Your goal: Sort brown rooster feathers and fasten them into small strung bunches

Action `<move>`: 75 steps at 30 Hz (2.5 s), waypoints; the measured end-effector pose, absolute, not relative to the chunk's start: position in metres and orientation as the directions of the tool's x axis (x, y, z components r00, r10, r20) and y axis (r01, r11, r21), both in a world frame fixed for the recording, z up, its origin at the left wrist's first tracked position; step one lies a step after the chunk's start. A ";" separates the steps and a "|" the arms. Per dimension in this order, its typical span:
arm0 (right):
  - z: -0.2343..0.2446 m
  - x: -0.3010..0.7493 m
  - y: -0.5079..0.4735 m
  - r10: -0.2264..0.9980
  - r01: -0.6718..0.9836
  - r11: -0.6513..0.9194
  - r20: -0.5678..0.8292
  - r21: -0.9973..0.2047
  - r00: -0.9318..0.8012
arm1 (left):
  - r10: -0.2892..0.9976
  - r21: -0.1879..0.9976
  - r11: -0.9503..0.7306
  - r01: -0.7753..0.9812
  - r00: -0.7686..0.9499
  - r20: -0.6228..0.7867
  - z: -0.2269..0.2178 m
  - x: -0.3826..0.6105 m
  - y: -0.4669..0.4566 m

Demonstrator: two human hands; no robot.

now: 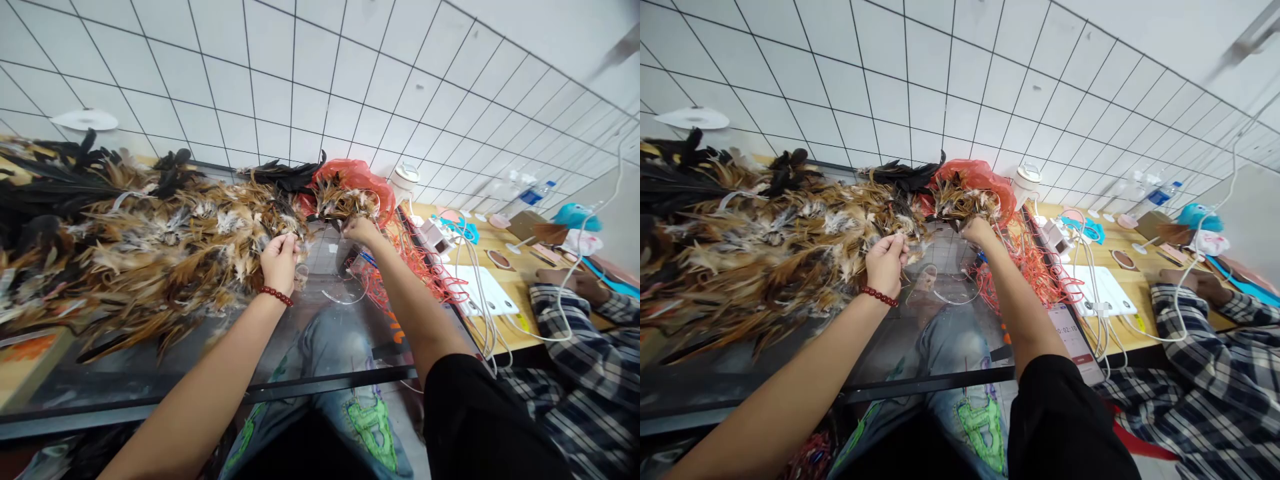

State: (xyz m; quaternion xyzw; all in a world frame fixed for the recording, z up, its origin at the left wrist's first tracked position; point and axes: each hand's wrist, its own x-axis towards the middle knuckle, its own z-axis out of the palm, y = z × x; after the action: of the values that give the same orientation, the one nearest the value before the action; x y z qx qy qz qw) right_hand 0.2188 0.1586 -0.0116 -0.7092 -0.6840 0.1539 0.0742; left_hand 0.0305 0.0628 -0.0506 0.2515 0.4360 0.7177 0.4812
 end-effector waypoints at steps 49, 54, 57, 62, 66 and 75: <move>-0.006 0.289 0.154 0.946 0.955 0.064 0.323 -0.290 0.035 | 0.907 0.899 -0.177 -0.400 -0.421 -0.009 -0.060 0.030 0.069; 0.045 0.333 0.135 0.990 0.751 0.019 0.117 -0.660 0.078 | 0.898 0.901 -0.172 -0.398 -0.439 -0.022 -0.058 0.029 0.069; 0.062 0.336 0.119 0.998 0.910 -0.006 -0.060 -0.416 -0.021 | 0.904 0.908 -0.159 -0.386 -0.428 -0.023 -0.060 0.031 0.069; 0.031 0.269 0.123 0.993 0.962 0.115 0.025 -0.247 -0.113 | 0.910 0.920 -0.160 -0.357 -0.414 -0.003 -0.067 0.032 0.071; -0.009 0.217 0.132 1.000 0.992 0.030 0.005 -0.126 -0.030 | 0.913 0.929 -0.161 -0.332 -0.408 0.013 -0.070 0.031 0.071; 0.031 0.306 0.136 0.989 0.997 0.060 -0.135 -0.058 -0.068 | 0.915 0.962 -0.165 -0.218 -0.397 0.067 -0.082 0.033 0.071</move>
State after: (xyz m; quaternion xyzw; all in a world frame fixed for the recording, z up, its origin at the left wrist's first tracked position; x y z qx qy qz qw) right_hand 0.3058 0.1358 0.0314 -0.6821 -0.7275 0.0674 -0.0295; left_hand 0.0330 0.0712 -0.0816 0.3544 0.4919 0.6758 0.4192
